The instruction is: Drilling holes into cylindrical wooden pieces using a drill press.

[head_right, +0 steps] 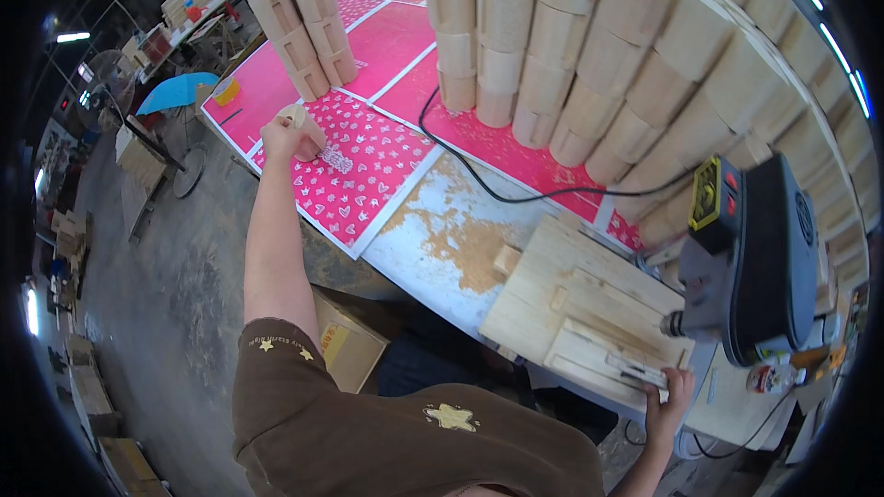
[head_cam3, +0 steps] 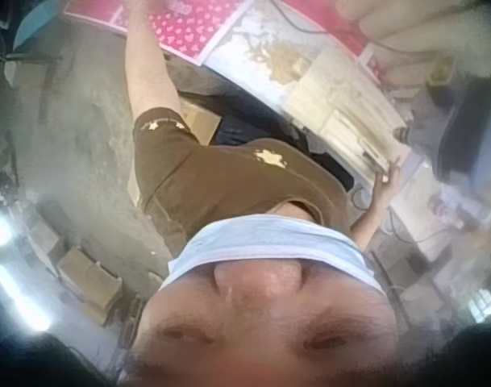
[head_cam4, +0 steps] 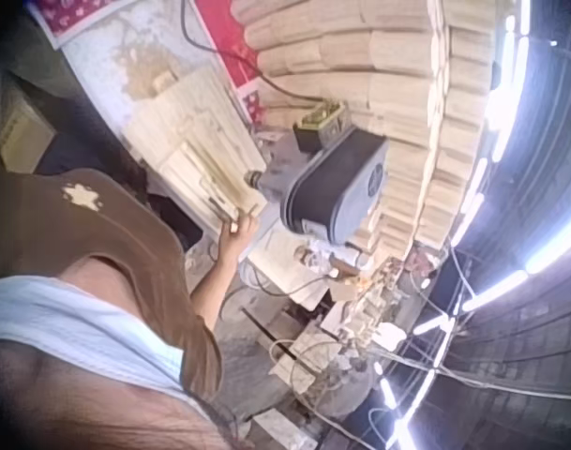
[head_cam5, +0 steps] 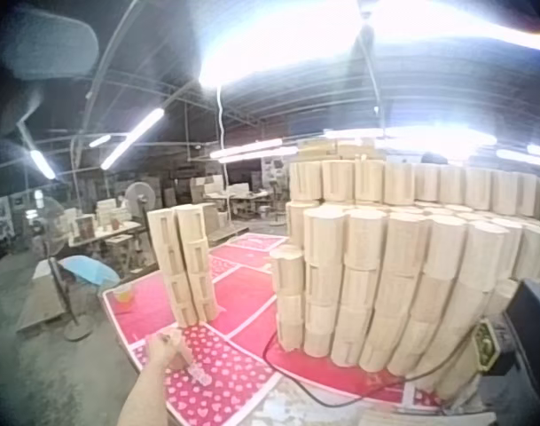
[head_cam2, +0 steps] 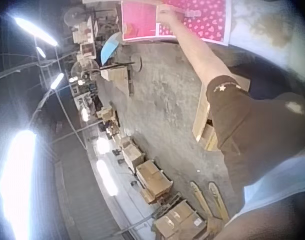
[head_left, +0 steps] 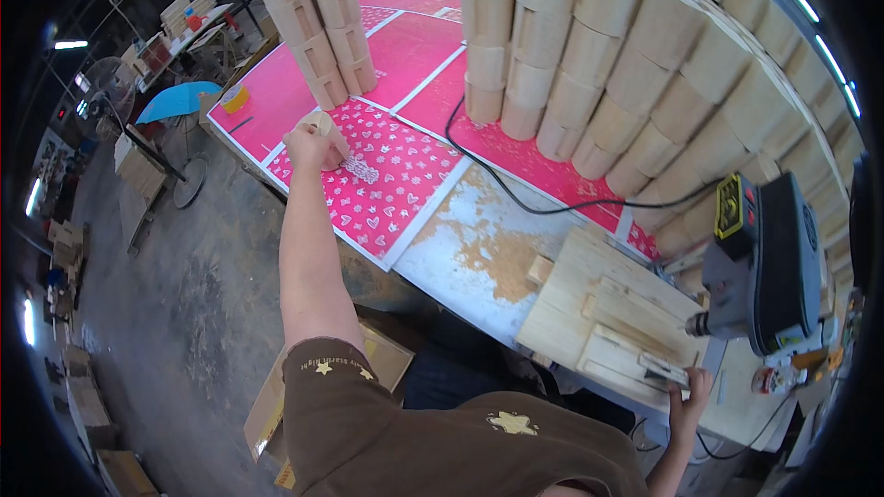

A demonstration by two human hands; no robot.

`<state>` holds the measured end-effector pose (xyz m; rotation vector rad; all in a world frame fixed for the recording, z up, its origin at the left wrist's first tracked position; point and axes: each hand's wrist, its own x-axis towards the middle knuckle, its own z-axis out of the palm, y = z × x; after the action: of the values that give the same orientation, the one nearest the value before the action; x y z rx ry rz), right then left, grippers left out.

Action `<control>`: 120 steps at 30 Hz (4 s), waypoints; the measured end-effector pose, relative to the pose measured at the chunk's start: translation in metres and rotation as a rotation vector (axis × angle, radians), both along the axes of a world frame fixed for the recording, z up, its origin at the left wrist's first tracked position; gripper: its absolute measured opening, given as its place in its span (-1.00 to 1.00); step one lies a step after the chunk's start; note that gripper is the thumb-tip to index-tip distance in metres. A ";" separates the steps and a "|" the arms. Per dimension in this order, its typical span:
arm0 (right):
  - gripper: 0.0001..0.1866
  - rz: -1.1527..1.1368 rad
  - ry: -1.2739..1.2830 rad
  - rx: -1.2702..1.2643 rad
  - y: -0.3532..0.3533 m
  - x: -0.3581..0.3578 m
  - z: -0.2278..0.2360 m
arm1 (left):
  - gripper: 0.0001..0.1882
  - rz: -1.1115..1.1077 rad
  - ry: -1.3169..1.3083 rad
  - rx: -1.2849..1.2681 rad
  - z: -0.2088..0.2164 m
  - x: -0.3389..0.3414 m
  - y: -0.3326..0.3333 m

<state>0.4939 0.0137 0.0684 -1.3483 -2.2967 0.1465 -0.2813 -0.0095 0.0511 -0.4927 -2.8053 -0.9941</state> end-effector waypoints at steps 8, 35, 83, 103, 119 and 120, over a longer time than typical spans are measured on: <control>-0.56 -0.050 -0.033 -0.097 0.000 -0.004 0.006 | -0.56 0.145 -0.009 0.042 -0.003 -0.091 -0.004; -0.52 -0.159 -0.049 -0.088 -0.003 -0.012 0.003 | -0.44 0.282 0.299 0.700 -0.037 -0.135 0.039; -0.65 0.050 0.056 0.036 0.002 -0.005 0.008 | -0.47 -1.445 -0.721 0.161 0.002 0.478 0.044; -0.60 -0.098 0.065 0.079 0.051 -0.014 0.003 | -0.20 -1.390 0.074 0.452 -0.035 0.520 0.006; -0.68 0.002 0.868 0.332 0.099 -0.017 0.121 | -0.36 -1.413 0.060 0.359 -0.048 0.491 0.026; -0.76 0.039 0.901 0.368 0.106 -0.027 0.143 | -0.34 -1.399 0.135 0.360 -0.049 0.491 0.027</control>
<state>0.4673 0.1201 0.2119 -0.8022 -1.4882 0.2634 0.2100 0.0171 0.0023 -2.4039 -1.7623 -1.4194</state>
